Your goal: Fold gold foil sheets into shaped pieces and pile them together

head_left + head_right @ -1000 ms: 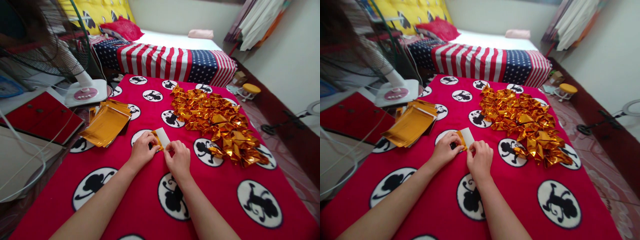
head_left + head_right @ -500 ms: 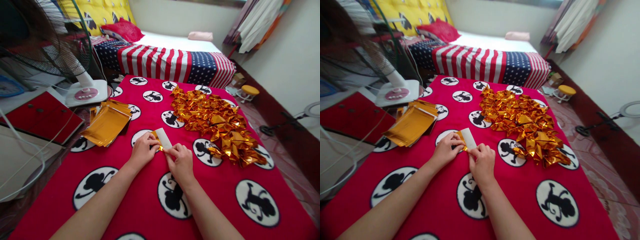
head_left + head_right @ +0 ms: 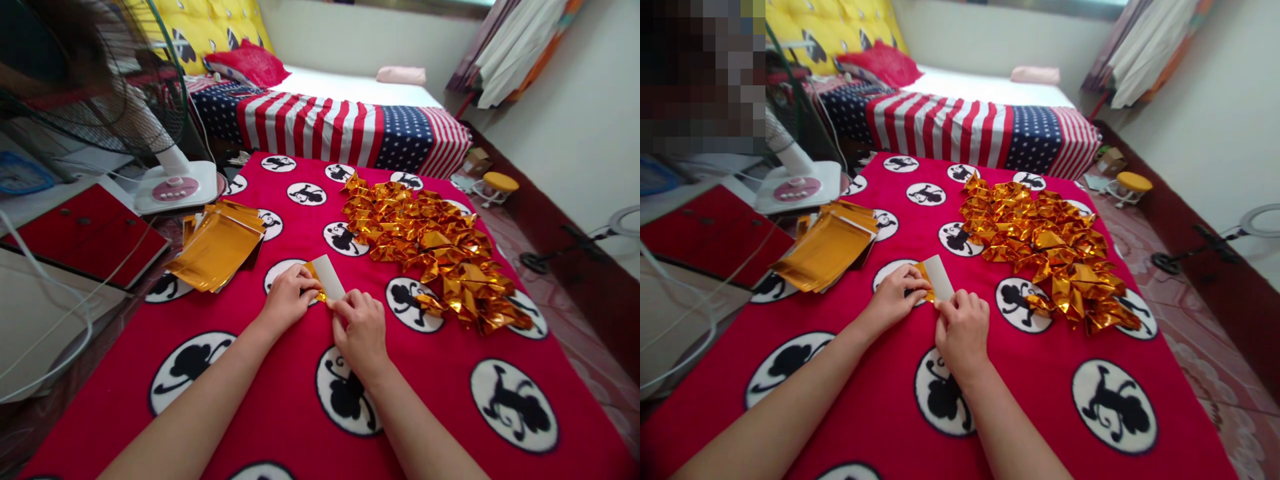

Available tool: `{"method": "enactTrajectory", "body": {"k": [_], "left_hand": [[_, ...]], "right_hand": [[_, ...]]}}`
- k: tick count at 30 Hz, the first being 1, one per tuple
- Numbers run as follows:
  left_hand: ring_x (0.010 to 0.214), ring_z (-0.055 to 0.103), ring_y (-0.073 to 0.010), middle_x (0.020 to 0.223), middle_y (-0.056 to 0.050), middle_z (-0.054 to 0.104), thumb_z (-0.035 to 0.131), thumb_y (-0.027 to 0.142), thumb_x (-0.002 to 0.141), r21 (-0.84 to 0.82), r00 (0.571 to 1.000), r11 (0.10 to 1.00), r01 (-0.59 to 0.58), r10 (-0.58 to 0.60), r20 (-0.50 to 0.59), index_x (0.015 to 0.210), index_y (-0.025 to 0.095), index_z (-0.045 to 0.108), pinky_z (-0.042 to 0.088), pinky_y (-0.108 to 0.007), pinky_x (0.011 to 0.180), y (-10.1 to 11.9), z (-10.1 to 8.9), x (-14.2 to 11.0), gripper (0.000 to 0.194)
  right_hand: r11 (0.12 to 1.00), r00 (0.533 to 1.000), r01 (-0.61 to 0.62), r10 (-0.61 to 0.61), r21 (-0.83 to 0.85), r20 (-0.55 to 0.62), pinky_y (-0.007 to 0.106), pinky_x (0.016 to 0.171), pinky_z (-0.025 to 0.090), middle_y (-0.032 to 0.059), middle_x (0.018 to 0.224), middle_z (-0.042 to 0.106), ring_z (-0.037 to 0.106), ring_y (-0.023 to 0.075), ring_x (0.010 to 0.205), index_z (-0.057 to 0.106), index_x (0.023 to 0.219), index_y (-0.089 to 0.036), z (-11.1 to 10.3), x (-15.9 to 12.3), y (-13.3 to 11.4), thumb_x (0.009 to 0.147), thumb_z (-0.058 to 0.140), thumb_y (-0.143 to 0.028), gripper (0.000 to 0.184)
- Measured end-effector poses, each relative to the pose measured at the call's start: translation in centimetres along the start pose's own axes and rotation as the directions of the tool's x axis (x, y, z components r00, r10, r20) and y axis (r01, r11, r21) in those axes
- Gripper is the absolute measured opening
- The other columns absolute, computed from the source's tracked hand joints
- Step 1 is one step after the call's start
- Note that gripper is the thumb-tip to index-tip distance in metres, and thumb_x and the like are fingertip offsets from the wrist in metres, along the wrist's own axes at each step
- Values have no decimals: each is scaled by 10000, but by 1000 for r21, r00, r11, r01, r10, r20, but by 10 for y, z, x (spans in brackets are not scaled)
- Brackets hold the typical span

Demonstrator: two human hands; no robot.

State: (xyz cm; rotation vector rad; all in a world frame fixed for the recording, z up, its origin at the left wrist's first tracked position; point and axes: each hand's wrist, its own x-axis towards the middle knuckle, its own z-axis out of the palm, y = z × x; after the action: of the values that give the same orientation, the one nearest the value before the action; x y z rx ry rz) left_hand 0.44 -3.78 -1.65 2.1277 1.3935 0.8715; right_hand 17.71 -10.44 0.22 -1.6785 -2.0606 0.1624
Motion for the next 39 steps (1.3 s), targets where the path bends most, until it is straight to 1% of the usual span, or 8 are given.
{"method": "enactTrajectory", "body": {"k": [9,13,16,20,23,30,35,39], "left_hand": [[839,610,-158,874,-27,637,678,80,754,-28,1000,999,18,-18,5,777,206,770,486,-284,775,7,0,12,158],[802,601,-168,823,-22,642,647,61,763,120,1000,993,-13,10,29,716,202,740,468,-310,772,18,-2,17,175],[805,597,-184,808,-31,640,615,100,813,216,1000,976,-26,25,7,756,203,725,457,-330,775,26,0,9,161],[849,603,-179,865,-36,640,625,167,840,125,996,991,44,-33,-85,871,201,703,470,-311,787,27,6,-7,91],[817,595,-175,850,-34,629,650,172,815,114,990,989,97,-84,-110,822,189,664,470,-301,752,25,8,-10,23],[784,586,-189,799,-42,611,632,182,814,184,990,976,120,-103,-100,736,182,601,451,-322,727,24,8,-4,84],[768,579,-187,783,-41,599,616,166,804,217,989,970,113,-88,-121,714,188,576,441,-314,707,26,9,-5,101],[771,576,-191,786,-44,597,607,171,801,226,988,965,132,-110,-108,711,188,569,440,-319,713,28,9,-4,99]], "right_hand": [[997,998,66,-66,-41,-14,378,803,291,53,892,594,461,215,865,689,919,-216,3,-2,-10,890,570,-180,127],[995,996,84,-86,-53,-25,389,810,300,58,896,598,452,223,864,677,925,-205,4,-5,-13,896,554,-184,128],[996,995,86,-87,-28,-46,399,845,314,71,993,610,458,236,928,673,967,-202,3,-7,-14,884,554,-165,150],[995,994,89,-86,35,-62,421,933,310,80,1187,591,449,264,1083,666,1013,-199,2,-8,-13,826,578,-107,226],[994,996,71,-67,83,-58,411,923,322,68,1146,605,465,251,1060,667,1007,-203,3,-7,-11,810,569,-81,252],[979,999,2,9,202,-52,359,844,351,44,1043,617,502,214,983,675,1006,-213,6,-6,-6,778,569,-48,300],[983,999,17,-9,181,-42,369,855,356,58,1062,618,503,222,986,668,1018,-207,5,-6,-7,791,557,-59,294],[990,998,66,-64,122,-24,401,948,338,71,1239,596,467,251,1128,656,1047,-199,3,-6,-10,814,541,-72,289]]}}
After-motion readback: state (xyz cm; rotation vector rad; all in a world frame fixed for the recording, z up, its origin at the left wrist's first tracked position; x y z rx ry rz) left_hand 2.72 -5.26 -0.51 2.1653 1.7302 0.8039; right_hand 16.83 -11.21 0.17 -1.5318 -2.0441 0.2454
